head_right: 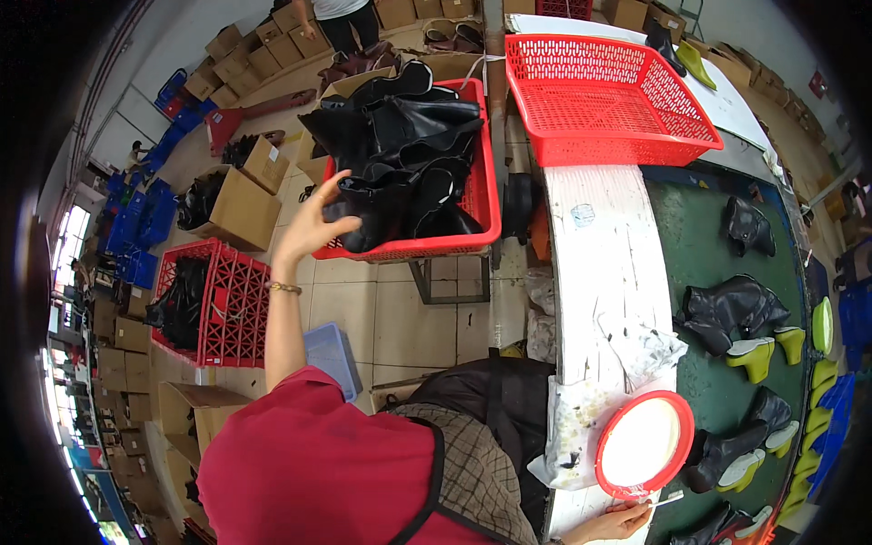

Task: The person applies a white adhesive substance to the interior seams of black boot uppers using a small brush. They pick up each boot from a red basket, coat the edges, and place the treated items onto a green workbench. The process is repeated for multiple boots throughout the clip.

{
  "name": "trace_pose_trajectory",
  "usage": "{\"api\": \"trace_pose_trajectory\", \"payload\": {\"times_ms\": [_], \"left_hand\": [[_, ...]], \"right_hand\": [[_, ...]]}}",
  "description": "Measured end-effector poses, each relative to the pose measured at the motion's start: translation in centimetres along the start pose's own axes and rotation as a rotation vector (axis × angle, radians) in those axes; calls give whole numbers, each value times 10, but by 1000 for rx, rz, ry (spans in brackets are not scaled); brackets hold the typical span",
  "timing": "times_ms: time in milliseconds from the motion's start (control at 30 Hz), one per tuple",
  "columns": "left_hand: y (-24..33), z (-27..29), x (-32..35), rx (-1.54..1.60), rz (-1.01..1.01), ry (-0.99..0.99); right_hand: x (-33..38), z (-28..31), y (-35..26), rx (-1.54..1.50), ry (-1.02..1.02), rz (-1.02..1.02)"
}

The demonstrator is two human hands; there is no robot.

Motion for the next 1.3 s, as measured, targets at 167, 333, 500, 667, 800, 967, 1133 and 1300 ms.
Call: {"api": "trace_pose_trajectory", "payload": {"times_ms": [167,333,500,667,800,967,1133,1300], "left_hand": [[7,-12,-11,-47,-71,189],[21,-7,-24,-178,-12,76],[25,16,-32,490,-39,-62],[-75,55,-94,318,224,481],[-160,54,-148,-321,221,558],[-171,65,-133,-398,468,638],[-185,79,-127,14,314,553],[-131,56,-129,-162,294,252]], "right_hand": [[-1,-3,-2,-51,-2,-14],[1,-2,-2,-16,21,-2],[-1,0,10,-29,-1,-10],[-1,5,10,-32,23,-14],[2,-5,0,-34,24,-32],[-3,0,10,-68,10,-21],[-3,-3,14,-28,19,-26],[-2,7,12,47,62,-9]]}}
Point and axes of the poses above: each hand's wrist, its own x-axis away from the middle knuckle, its own z-axis out of the back of the hand, y = z × x, the point moved 8 cm from there along -x, towards the middle knuckle, and after that the axes turned 6 degrees about x, right-handed, at the moved point
